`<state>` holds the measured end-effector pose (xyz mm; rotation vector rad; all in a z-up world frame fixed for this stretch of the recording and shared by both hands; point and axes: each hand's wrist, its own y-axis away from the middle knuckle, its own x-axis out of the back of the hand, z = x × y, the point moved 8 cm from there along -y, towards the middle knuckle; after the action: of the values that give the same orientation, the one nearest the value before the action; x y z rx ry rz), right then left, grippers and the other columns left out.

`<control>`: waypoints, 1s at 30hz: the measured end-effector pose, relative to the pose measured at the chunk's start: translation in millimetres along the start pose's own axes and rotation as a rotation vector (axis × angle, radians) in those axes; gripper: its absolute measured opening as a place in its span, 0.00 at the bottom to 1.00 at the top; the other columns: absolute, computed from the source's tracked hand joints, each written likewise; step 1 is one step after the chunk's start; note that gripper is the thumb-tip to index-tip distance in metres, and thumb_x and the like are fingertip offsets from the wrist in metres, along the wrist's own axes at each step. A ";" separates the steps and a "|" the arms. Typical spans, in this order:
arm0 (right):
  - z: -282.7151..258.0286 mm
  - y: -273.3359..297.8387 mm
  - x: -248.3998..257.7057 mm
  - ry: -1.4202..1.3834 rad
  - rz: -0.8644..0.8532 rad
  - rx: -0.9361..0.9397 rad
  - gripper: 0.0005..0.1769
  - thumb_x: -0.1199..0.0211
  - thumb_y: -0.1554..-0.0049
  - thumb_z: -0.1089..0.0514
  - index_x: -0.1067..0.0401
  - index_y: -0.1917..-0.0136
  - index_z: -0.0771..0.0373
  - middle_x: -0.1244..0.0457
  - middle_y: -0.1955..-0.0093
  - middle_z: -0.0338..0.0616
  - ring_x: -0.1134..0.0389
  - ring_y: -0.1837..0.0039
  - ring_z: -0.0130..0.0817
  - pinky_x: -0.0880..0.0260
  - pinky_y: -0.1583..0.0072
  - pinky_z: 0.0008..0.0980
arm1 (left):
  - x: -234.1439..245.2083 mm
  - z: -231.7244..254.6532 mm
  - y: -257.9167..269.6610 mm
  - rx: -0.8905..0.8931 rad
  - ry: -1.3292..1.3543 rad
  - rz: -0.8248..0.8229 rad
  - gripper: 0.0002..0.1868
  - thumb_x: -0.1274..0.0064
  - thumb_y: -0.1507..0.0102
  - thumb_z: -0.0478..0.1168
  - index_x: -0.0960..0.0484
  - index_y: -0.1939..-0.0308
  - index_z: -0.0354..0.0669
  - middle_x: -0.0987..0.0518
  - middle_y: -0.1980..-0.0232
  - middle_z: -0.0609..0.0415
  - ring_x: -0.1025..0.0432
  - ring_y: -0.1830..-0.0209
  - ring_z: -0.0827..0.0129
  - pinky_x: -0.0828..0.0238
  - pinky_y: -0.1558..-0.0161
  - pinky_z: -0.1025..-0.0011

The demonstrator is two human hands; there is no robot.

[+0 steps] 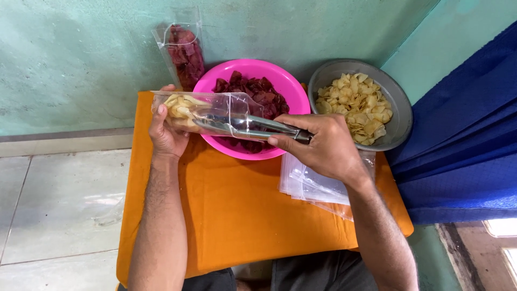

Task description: Packing different types of chips into plastic bags using tongs for manual snack packaging.

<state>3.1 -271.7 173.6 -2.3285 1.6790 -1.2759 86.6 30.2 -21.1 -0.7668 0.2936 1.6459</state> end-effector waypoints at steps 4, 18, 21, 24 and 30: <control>0.5 2.0 -4.8 0.028 0.055 -0.067 0.12 0.23 0.47 0.56 0.16 0.49 0.58 0.28 0.66 0.49 0.33 0.64 0.25 0.33 0.64 0.27 | -2.0 5.7 2.9 -0.025 -0.011 0.004 0.36 0.49 0.45 0.63 0.30 0.35 0.59 0.22 0.53 0.59 0.30 0.65 0.78 0.41 0.79 0.82; 17.1 0.8 -37.6 -0.004 0.030 -0.342 0.09 0.32 0.41 0.48 0.15 0.55 0.51 0.30 0.73 0.42 0.32 0.65 0.24 0.29 0.58 0.29 | -15.7 13.8 10.2 -0.080 0.075 -0.051 0.40 0.42 0.47 0.61 0.33 0.34 0.55 0.25 0.47 0.56 0.27 0.46 0.70 0.21 0.44 0.72; 11.1 -2.7 -37.6 0.010 0.006 -0.351 0.11 0.33 0.41 0.47 0.16 0.55 0.53 0.27 0.68 0.42 0.25 0.60 0.32 0.27 0.55 0.32 | -17.2 12.1 9.9 -0.077 0.067 -0.066 0.41 0.40 0.48 0.61 0.34 0.33 0.56 0.26 0.46 0.56 0.27 0.45 0.70 0.21 0.41 0.70; 10.2 -4.5 -41.5 0.015 -0.002 -0.332 0.13 0.33 0.41 0.46 0.16 0.55 0.54 0.26 0.64 0.44 0.23 0.53 0.39 0.25 0.51 0.36 | -19.8 12.9 10.7 -0.088 0.074 -0.084 0.41 0.39 0.48 0.60 0.34 0.33 0.56 0.25 0.45 0.57 0.27 0.43 0.71 0.22 0.39 0.69; 9.5 -4.3 -43.2 -0.003 0.004 -0.337 0.13 0.34 0.41 0.46 0.16 0.55 0.56 0.28 0.69 0.46 0.25 0.61 0.34 0.27 0.56 0.34 | -4.1 5.7 3.4 -0.087 0.078 -0.006 0.35 0.38 0.47 0.53 0.31 0.37 0.58 0.25 0.47 0.60 0.27 0.44 0.70 0.23 0.37 0.68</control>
<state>8.0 -239.7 143.1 -2.4927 2.0353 -1.0572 81.8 29.5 -14.9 -0.8982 0.2761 1.6343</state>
